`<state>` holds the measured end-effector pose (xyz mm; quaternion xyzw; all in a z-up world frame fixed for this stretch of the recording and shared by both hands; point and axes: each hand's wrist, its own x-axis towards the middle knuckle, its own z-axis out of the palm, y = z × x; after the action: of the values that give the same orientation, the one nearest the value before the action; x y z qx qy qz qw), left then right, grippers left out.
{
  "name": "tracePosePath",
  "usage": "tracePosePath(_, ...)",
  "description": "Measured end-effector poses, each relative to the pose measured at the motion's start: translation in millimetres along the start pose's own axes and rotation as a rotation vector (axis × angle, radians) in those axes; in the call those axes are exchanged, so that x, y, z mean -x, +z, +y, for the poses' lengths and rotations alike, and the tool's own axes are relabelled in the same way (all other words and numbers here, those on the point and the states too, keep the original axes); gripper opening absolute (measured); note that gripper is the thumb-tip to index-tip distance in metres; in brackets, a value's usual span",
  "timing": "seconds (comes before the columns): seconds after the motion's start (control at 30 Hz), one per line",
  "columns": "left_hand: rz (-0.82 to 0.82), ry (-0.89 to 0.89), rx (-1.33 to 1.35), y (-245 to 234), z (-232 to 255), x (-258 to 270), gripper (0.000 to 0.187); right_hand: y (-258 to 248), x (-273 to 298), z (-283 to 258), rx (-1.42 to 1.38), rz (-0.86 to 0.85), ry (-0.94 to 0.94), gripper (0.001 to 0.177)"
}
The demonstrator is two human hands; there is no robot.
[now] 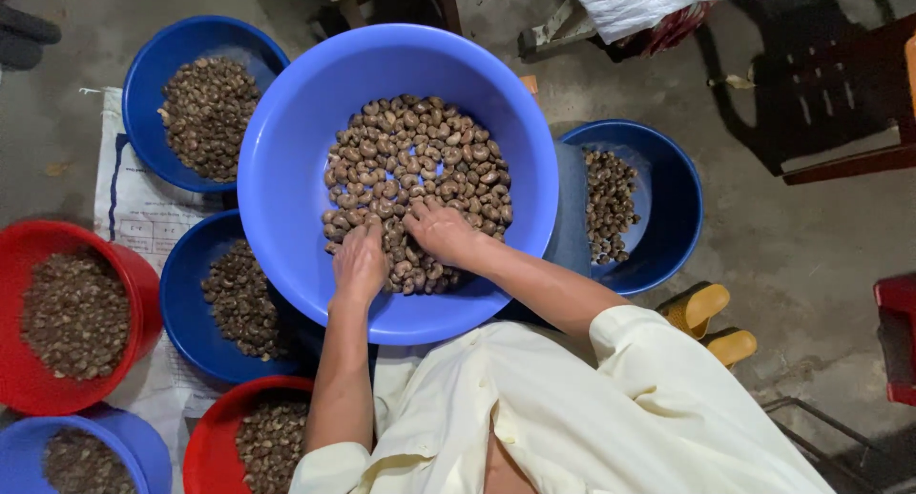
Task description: Sorting nuts in a large bowl by hand, sifting through the pile and picking out specific items
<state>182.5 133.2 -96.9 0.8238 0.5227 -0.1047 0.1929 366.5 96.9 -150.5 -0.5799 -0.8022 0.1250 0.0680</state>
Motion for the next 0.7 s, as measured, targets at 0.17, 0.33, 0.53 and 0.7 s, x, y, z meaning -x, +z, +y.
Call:
tracePosePath(0.17,-0.030,-0.066,0.499,-20.4,0.2,8.7,0.038,34.9,-4.1,18.7,-0.306,-0.182,0.089,0.041)
tracePosePath(0.33,0.058,-0.269,1.192,3.4,-19.8,0.3,0.022,-66.8,0.0,14.6,-1.004,-0.307,0.220,0.040)
tracePosePath(0.53,0.045,-0.264,1.156,-11.8,-13.2,1.2,0.038,-91.1,-7.4,12.6,-1.832,-0.266,0.501,0.035)
tracePosePath(0.7,-0.017,-0.089,0.757,-17.8,-2.7,-0.2,0.035,-72.7,-12.1,14.6,-1.785,-0.224,0.641,0.024)
